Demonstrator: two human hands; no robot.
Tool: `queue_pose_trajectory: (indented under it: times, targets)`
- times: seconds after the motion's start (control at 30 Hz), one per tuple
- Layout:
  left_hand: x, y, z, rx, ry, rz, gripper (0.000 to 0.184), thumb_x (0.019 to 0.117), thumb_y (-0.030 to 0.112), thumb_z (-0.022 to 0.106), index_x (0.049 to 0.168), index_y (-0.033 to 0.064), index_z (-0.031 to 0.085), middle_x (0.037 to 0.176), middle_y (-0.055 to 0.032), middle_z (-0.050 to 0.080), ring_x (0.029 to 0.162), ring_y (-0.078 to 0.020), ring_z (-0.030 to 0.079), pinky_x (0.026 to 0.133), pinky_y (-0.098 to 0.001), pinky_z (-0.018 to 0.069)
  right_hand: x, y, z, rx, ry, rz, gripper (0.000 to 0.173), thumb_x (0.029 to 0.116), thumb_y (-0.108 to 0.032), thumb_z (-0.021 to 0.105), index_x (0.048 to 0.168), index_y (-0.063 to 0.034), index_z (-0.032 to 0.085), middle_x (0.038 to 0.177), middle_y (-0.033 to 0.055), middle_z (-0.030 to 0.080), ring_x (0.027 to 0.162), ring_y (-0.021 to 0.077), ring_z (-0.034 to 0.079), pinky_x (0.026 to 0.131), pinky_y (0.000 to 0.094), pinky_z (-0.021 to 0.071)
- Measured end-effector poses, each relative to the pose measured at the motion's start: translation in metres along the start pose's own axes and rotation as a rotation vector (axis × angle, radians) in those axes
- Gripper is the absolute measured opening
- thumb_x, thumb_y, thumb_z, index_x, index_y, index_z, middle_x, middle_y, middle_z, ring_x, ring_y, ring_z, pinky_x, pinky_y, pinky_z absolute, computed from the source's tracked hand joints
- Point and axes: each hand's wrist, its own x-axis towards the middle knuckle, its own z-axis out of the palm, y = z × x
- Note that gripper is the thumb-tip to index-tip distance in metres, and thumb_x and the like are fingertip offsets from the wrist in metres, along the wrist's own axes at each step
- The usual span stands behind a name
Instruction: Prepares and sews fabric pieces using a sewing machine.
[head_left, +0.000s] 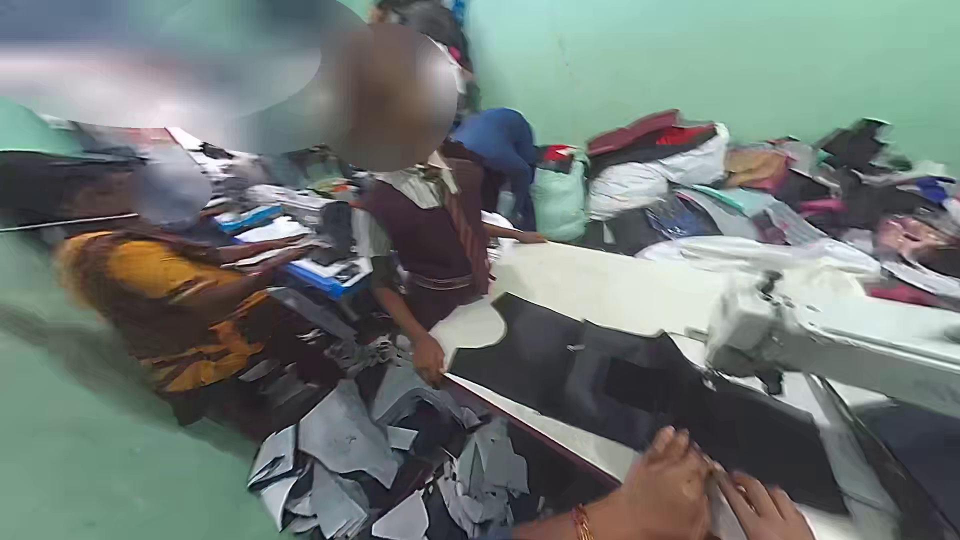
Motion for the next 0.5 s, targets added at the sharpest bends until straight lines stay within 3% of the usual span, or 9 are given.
queue_pose_trajectory:
  times: [0.07,0.1,0.17,0.23,0.3,0.4,0.5]
  targets:
    - [-0.002,0.003,-0.003,0.005,-0.002,-0.013,0.032,0.0910,0.019,0.060,0.115,0.0045,0.076,0.125,-0.0120,0.073,0.129,-0.0331,0.063,0.116,-0.0537,0.0397,-0.013,0.007,0.006,0.032,0.149,-0.047,0.048,0.0739,0.018,0.061,0.116,-0.0005,0.075,0.114,0.0275,0.069,0.103,0.0518,0.065,0.086,0.0664,0.0522]
    - [-0.001,0.005,-0.006,-0.009,-0.043,-0.037,0.034,0.0919,0.020,0.060,0.119,0.0037,0.074,0.127,-0.0133,0.072,0.130,-0.0344,0.061,0.115,-0.0571,0.0386,-0.020,0.010,0.007,0.038,0.201,-0.049,0.046,0.0726,0.015,0.063,0.113,-0.0031,0.076,0.110,0.0242,0.071,0.101,0.0483,0.067,0.084,0.0640,0.0543]
    - [-0.002,0.004,-0.008,0.015,-0.088,-0.030,0.038,0.0927,0.022,0.059,0.122,0.0032,0.073,0.130,-0.0146,0.070,0.131,-0.0376,0.060,0.112,-0.0643,0.0377,-0.039,0.015,-0.003,0.041,0.232,0.001,0.031,0.0871,0.004,0.061,0.113,-0.0069,0.077,0.109,0.0184,0.072,0.102,0.0404,0.069,0.085,0.0570,0.0572]
    - [-0.005,-0.003,-0.002,0.030,-0.096,0.006,0.043,0.0961,0.026,0.049,0.125,0.0031,0.071,0.132,-0.0148,0.070,0.132,-0.0401,0.058,0.112,-0.0685,0.0340,-0.060,0.024,-0.024,0.056,0.250,0.083,0.025,0.0969,-0.004,0.056,0.112,-0.0072,0.075,0.109,0.0163,0.072,0.102,0.0357,0.070,0.087,0.0519,0.0575]
    - [-0.005,-0.008,0.000,0.065,-0.067,0.047,0.048,0.0987,0.031,0.043,0.125,0.0042,0.072,0.130,-0.0145,0.071,0.131,-0.0415,0.058,0.112,-0.0686,0.0314,-0.083,0.041,-0.053,0.074,0.315,0.198,0.025,0.0996,-0.006,0.052,0.110,-0.0046,0.075,0.107,0.0160,0.072,0.102,0.0327,0.069,0.089,0.0484,0.0564]
    - [-0.005,-0.012,-0.002,0.104,-0.061,0.070,0.053,0.1009,0.036,0.037,0.127,0.0050,0.071,0.129,-0.0154,0.070,0.134,-0.0423,0.055,0.115,-0.0670,0.0243,-0.129,0.063,-0.111,0.003,0.437,0.407,0.024,0.0958,0.000,0.056,0.112,0.0016,0.074,0.110,0.0191,0.071,0.106,0.0322,0.069,0.094,0.0478,0.0556]
    - [-0.008,-0.013,-0.004,0.130,-0.083,0.062,0.055,0.1023,0.038,0.033,0.130,0.0065,0.070,0.131,-0.0147,0.070,0.137,-0.0412,0.053,0.118,-0.0656,0.0198,-0.174,0.060,-0.167,0.070,0.561,0.627,0.022,0.1025,-0.003,0.053,0.119,0.0027,0.066,0.113,0.0183,0.069,0.094,0.0223,0.070,0.084,0.0380,0.0589]
